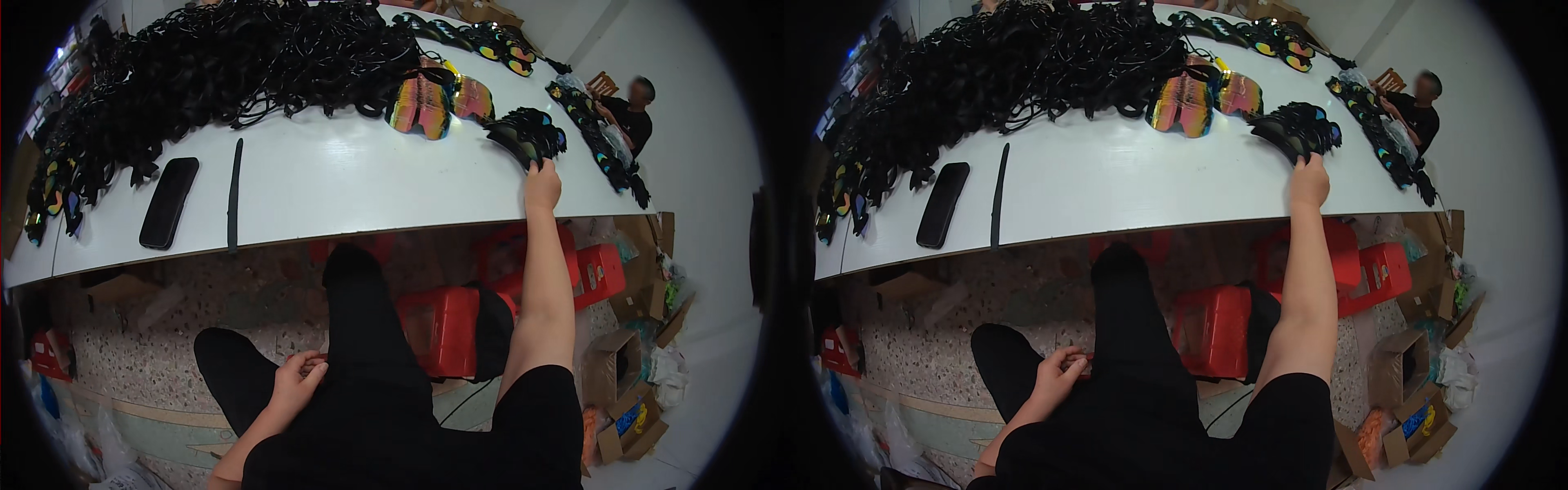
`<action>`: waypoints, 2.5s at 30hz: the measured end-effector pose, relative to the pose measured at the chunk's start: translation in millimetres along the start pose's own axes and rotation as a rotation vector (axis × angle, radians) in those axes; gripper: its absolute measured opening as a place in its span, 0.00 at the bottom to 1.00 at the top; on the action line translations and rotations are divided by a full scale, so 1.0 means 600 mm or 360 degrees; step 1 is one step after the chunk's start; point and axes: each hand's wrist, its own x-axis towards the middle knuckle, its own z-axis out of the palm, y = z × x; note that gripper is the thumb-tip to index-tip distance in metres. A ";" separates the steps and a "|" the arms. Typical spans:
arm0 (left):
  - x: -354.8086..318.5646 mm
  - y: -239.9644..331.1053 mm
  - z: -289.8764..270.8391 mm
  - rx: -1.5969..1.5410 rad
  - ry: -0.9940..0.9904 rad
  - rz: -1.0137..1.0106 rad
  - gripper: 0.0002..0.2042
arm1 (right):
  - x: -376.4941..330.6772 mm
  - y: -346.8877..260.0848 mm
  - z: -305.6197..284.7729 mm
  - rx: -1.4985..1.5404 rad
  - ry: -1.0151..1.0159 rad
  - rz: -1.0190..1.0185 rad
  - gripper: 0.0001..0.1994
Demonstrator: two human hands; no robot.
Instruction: Assemble goggles by manually attaching head straps to the lens frames.
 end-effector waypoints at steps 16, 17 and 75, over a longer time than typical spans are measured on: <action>0.023 -0.010 -0.001 0.0175 -0.0104 -0.0063 0.15 | -0.069 -0.108 -0.027 -0.0055 0.0402 -0.0463 0.32; 0.021 -0.013 -0.003 0.0170 -0.0110 -0.0070 0.16 | -0.073 -0.133 -0.020 0.0230 0.0424 -0.0778 0.26; 0.063 0.327 -0.217 -0.1644 -0.0067 0.0590 0.11 | -0.525 -0.332 -0.200 0.3175 -0.2129 0.0510 0.24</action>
